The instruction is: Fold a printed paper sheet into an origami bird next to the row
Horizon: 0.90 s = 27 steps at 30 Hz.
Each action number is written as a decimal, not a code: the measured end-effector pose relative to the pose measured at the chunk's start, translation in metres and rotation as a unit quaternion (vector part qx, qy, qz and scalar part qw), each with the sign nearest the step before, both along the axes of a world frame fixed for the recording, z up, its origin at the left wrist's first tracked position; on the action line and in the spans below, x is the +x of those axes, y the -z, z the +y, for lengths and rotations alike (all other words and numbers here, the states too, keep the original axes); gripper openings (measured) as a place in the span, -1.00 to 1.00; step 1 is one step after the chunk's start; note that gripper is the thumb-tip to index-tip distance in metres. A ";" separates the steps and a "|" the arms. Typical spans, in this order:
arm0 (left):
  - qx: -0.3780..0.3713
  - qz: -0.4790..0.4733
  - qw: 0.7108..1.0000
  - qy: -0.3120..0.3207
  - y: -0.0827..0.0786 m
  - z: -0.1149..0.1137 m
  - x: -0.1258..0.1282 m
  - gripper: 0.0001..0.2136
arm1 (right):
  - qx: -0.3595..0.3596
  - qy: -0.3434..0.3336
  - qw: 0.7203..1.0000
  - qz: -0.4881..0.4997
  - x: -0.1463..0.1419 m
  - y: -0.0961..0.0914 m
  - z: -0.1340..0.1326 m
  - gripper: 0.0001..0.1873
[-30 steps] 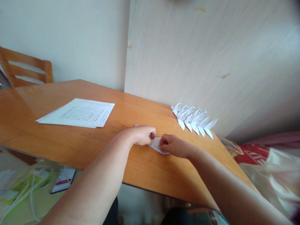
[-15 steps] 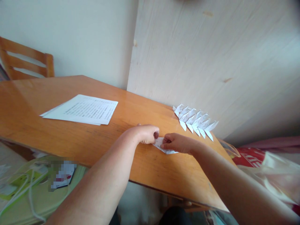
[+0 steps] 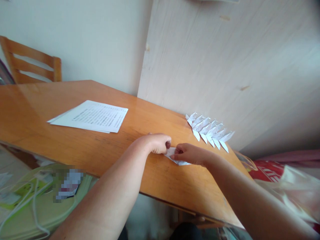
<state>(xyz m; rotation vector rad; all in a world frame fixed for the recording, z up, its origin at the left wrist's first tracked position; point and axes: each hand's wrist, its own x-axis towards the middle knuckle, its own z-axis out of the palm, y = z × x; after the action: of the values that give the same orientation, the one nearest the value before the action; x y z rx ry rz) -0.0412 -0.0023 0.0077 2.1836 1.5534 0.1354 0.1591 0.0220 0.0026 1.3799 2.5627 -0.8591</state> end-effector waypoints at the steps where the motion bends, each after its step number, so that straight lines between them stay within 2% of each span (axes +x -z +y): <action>1: 0.000 0.000 1.000 0.002 0.000 0.000 0.000 -0.71 | -0.002 0.004 1.000 0.001 0.000 0.000 0.000 -0.72; 8: -0.001 0.005 1.000 0.005 0.000 0.001 0.000 -0.70 | 0.001 0.042 0.999 -0.022 -0.009 0.001 -0.002 -0.73; 23: 0.009 0.000 1.000 0.008 0.007 0.006 -0.001 -0.67 | 0.004 0.076 0.997 -0.033 -0.019 -0.001 -0.004 -0.71; 27: 0.008 0.001 1.000 0.008 0.006 0.006 0.000 -0.67 | -0.029 0.062 0.998 -0.003 -0.012 -0.002 -0.004 -0.78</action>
<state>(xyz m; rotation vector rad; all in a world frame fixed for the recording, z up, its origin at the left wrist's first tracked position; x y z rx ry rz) -0.0415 0.0035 0.0022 2.2085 1.5400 0.1402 0.1474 0.0185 0.0049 1.5365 2.4478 -0.9387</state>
